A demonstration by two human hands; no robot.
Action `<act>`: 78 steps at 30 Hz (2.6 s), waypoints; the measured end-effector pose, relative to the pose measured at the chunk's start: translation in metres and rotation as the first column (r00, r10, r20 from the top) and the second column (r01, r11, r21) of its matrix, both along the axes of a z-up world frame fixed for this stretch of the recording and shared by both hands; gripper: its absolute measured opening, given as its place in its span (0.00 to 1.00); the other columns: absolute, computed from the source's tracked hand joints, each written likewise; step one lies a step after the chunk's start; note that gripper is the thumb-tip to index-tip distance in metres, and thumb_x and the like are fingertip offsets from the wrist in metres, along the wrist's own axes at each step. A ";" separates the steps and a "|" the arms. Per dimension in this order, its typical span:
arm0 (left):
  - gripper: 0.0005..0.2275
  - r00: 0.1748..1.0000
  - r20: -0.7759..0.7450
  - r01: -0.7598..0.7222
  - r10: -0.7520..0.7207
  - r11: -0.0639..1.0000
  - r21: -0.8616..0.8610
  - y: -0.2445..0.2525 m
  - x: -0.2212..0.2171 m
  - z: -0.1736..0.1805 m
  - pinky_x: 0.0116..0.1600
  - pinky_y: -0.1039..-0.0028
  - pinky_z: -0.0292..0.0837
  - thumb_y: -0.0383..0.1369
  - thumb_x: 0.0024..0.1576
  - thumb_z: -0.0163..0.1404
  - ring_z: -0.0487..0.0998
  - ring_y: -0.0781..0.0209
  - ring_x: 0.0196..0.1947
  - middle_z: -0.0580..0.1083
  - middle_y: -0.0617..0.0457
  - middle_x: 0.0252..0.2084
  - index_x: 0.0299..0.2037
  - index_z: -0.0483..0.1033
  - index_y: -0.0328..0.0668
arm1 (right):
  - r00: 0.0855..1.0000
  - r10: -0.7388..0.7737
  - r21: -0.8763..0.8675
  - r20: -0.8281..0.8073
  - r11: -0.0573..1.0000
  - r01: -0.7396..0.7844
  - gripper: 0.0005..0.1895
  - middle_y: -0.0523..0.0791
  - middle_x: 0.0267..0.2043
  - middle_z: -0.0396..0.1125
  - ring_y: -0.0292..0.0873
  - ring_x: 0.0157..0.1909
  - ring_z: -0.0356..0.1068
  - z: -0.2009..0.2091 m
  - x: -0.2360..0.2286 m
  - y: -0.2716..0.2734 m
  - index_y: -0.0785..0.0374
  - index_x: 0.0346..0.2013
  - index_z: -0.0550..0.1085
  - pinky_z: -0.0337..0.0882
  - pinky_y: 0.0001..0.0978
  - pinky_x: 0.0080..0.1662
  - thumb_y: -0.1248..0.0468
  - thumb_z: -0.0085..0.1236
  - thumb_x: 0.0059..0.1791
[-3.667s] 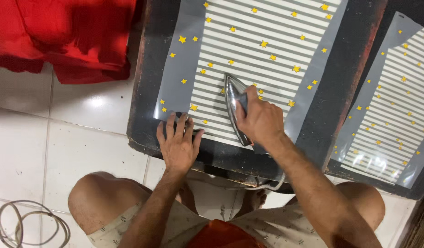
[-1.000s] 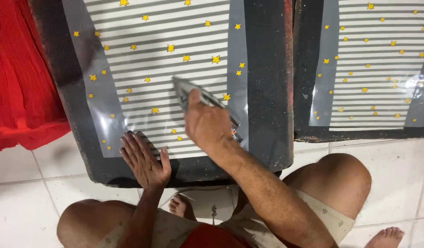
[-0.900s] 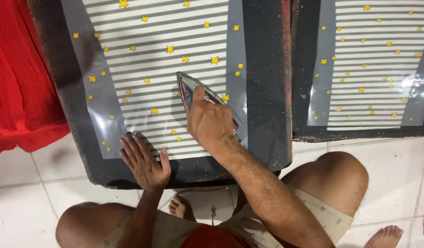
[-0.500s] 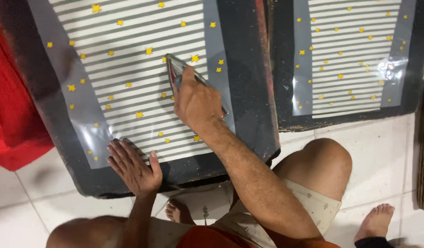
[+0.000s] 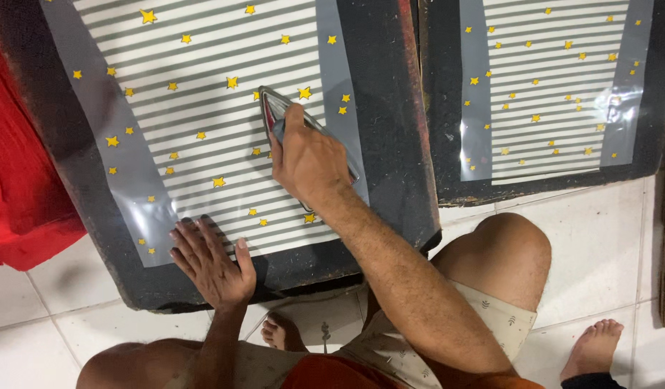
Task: The person irons a striped t-shirt with yellow stars that is placed on a flat board. They use an electric iron to press the fabric, then lift a transparent sheet to reveal the shirt before placing the sheet back down and continuing to iron.
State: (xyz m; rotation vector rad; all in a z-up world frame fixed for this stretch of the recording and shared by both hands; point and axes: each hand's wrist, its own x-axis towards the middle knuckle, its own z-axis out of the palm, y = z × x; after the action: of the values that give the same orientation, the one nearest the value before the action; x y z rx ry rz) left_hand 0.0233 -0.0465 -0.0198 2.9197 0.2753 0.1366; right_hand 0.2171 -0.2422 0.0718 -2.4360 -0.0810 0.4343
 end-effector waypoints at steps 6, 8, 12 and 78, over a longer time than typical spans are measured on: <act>0.33 0.999 0.021 -0.031 0.032 0.998 -0.049 -0.005 0.002 0.004 0.72 0.39 0.29 0.48 0.65 0.40 0.42 0.28 0.75 0.47 0.27 0.76 0.75 0.52 0.32 | 0.996 0.034 -0.027 0.085 0.999 -0.032 0.15 0.56 0.28 0.73 0.60 0.33 0.78 -0.005 -0.003 -0.003 0.64 0.49 0.63 0.75 0.54 0.38 0.56 0.43 0.55; 0.33 0.999 0.021 -0.026 0.027 0.999 -0.032 -0.003 0.001 0.003 0.72 0.39 0.30 0.48 0.66 0.39 0.42 0.29 0.75 0.47 0.27 0.76 0.75 0.52 0.32 | 0.997 0.024 -0.019 0.080 1.000 -0.023 0.15 0.58 0.29 0.73 0.62 0.33 0.78 -0.004 -0.004 -0.002 0.63 0.48 0.62 0.75 0.55 0.38 0.56 0.43 0.55; 0.32 1.000 0.025 0.001 -0.001 1.000 0.003 -0.002 0.002 0.005 0.72 0.40 0.32 0.47 0.66 0.38 0.42 0.28 0.75 0.48 0.26 0.75 0.75 0.52 0.31 | 0.995 0.001 -0.041 0.096 0.999 0.003 0.15 0.61 0.29 0.73 0.64 0.34 0.77 -0.009 -0.007 0.001 0.64 0.46 0.62 0.75 0.57 0.38 0.55 0.42 0.55; 0.28 0.894 0.393 -0.086 0.215 0.944 -0.320 0.011 -0.015 -0.011 0.75 0.42 0.37 0.33 0.64 0.34 0.45 0.30 0.75 0.48 0.26 0.75 0.71 0.46 0.17 | 0.825 0.565 -0.128 -0.004 0.818 -0.560 0.18 0.57 0.24 0.71 0.64 0.30 0.76 0.008 -0.069 0.106 0.62 0.53 0.63 0.75 0.57 0.35 0.55 0.44 0.53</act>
State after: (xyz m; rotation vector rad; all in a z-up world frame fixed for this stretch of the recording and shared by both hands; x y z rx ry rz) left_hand 0.0080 -0.0353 -0.0305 2.4861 0.4107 0.6836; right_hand 0.1479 -0.1360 0.0793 -2.5110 -0.8343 0.6700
